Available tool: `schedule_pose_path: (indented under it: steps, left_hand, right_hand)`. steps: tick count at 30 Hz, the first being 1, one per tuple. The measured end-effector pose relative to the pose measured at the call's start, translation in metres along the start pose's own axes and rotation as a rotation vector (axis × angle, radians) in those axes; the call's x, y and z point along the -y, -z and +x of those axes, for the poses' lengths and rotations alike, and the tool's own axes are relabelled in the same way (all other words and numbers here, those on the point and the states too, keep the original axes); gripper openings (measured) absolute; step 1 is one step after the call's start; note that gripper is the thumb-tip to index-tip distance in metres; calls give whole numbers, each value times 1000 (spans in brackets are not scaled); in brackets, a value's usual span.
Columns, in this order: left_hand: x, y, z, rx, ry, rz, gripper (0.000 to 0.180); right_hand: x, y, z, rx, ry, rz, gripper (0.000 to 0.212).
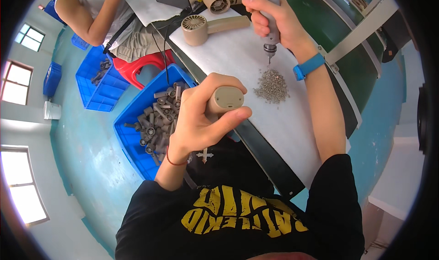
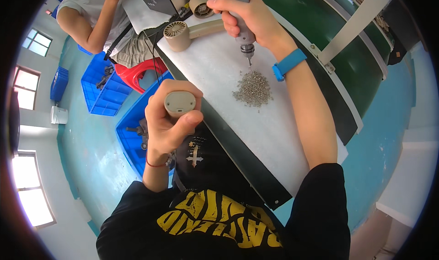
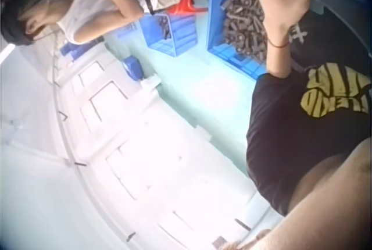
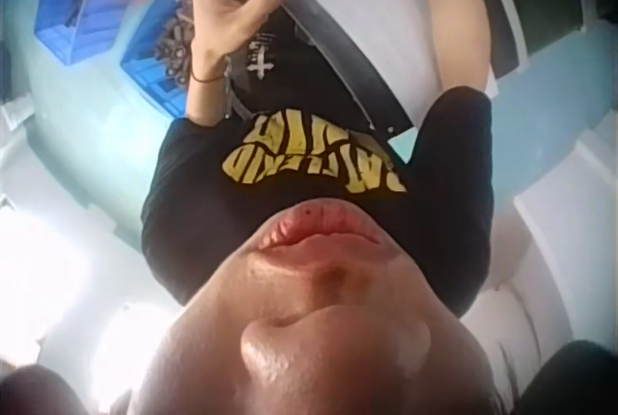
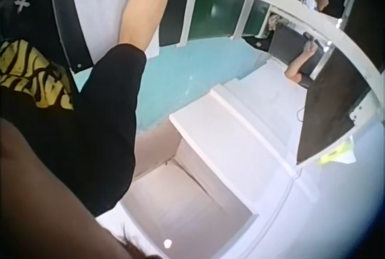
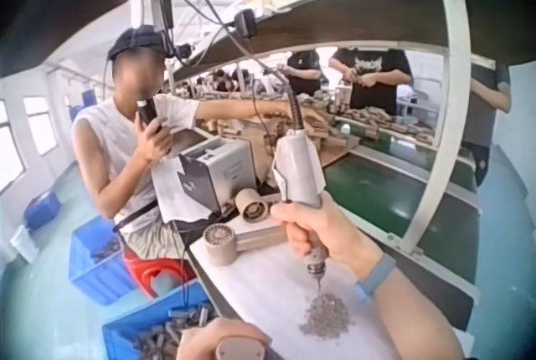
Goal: Assembling plastic components of hair dryers using an electric screwdriver at a factory workstation.
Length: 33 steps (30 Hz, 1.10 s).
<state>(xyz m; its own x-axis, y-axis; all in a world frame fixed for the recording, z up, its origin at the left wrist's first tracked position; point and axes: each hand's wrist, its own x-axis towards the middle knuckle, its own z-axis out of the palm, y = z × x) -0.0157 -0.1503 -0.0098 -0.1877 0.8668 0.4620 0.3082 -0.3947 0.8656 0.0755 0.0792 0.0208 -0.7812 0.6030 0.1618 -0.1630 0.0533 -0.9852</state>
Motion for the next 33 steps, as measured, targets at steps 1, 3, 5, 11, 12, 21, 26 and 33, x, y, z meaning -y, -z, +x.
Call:
schedule_pose_path:
  steps: [1, 3, 5, 11, 12, 21, 26, 33]
  left_hand:
    - [-1, -1, 1, 1, -2, 1, 30]
    - [-4, -3, 5, 28, -34, 115, 28]
    - [-7, -5, 6, 37, -4, 113, 28]
    - [-9, -8, 6, 30, 95, 113, 23]
    - [-9, -9, 6, 15, 110, 117, 22]
    - [-16, -13, 7, -12, 344, -25, 20]
    - [-14, -15, 7, -39, 373, -58, 14]
    - [-12, -16, 9, -16, 339, -45, 14]
  right_hand:
    - [1, 1, 0, 0, 2, 0, 28]
    - [1, 3, -1, 18, 39, 21, 29]
    - [-1, 4, 0, 46, 39, 19, 29]
    - [5, 1, -2, 102, 38, 15, 31]
    - [7, 1, -2, 114, 50, 31, 31]
    - [-6, 20, 7, -95, 214, 1, 20]
    - [-14, 11, 12, -360, 226, 237, 19]
    - [-27, 18, 19, -353, 259, 188, 26]
